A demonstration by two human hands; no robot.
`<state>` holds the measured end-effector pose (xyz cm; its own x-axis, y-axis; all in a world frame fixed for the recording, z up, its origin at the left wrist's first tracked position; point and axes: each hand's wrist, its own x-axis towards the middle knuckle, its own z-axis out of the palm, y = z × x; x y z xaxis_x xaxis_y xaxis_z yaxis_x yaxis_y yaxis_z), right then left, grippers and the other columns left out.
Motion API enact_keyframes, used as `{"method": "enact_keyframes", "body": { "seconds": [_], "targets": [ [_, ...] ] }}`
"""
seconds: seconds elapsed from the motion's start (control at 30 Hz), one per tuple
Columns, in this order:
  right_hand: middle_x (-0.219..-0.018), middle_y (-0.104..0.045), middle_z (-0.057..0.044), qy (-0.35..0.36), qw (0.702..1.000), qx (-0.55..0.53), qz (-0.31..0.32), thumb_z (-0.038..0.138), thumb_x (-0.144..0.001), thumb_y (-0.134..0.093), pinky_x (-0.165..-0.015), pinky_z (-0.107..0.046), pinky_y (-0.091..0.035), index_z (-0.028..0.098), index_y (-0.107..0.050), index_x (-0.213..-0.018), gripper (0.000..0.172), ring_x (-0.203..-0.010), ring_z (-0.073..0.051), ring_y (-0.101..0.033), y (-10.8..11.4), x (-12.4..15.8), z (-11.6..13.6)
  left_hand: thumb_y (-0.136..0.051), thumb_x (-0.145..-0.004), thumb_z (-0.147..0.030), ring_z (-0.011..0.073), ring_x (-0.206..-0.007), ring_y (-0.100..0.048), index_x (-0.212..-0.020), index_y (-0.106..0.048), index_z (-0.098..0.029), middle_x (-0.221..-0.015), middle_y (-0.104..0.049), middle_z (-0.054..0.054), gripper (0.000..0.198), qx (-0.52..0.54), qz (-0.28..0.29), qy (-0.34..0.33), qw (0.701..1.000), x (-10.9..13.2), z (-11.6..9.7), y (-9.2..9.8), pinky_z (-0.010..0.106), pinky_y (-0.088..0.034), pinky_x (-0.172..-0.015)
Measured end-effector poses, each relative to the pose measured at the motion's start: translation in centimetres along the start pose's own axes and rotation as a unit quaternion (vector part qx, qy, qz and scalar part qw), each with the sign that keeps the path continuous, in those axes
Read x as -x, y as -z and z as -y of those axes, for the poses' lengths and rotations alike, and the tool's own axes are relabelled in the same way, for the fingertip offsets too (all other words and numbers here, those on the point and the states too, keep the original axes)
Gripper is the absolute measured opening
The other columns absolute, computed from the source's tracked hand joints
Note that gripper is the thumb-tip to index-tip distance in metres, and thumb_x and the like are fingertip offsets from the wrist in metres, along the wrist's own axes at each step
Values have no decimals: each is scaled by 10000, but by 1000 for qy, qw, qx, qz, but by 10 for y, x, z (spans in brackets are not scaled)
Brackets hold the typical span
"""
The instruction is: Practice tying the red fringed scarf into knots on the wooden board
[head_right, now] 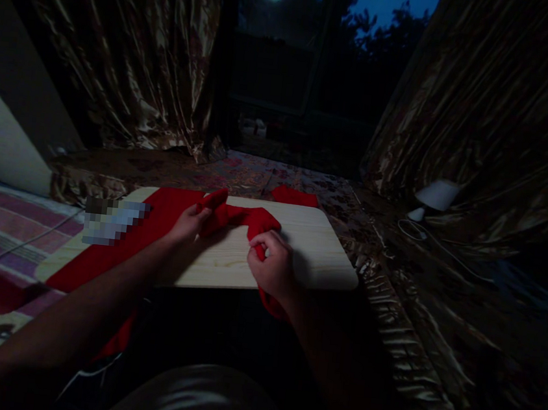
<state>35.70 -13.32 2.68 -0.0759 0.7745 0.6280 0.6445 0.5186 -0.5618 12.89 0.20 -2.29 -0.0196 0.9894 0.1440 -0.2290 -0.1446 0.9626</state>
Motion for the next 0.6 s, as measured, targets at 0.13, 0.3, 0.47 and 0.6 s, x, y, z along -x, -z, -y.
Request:
{"method": "enact_keyframes", "body": {
  "seconds": [0.13,0.3,0.47,0.6],
  "targets": [
    [-935,-693,-30,109,955,7,276,96,-800,-573,-787,-253,-475,216,-697,-859,182,-864,-162,-634,-24,19,21,-739,-719,-348,233,-972,-702,-1077,-660,-170,-1041,-751,80,408,1,-60,-35,998,-5,-7,6,370,-544,-933],
    [-1014,-728,-23,181,870,-10,458,318,-849,-708,-803,-264,-479,242,-731,-1149,310,-902,-171,-652,-52,34,32,-747,-658,-270,226,-926,-685,-1005,-649,-175,-999,-733,68,373,-86,-86,-90,989,4,-16,-1,355,-543,-886],
    [-1059,-736,-45,87,947,13,309,214,-958,-571,-892,-248,-485,190,-735,-1114,227,-980,-153,-664,-43,7,12,-780,-622,-244,280,-954,-641,-813,-611,-219,-820,-653,54,257,-357,-106,-173,912,13,-22,0,328,-500,-827],
    [-1285,-678,-98,48,954,171,243,23,-895,-497,-1064,-317,-431,184,-680,-1265,444,-1216,-200,-589,-26,-28,-40,-804,-665,-295,303,-921,-661,-846,-651,-249,-779,-654,63,242,-453,-8,-131,882,28,-23,-2,312,-463,-771]
  ]
}}
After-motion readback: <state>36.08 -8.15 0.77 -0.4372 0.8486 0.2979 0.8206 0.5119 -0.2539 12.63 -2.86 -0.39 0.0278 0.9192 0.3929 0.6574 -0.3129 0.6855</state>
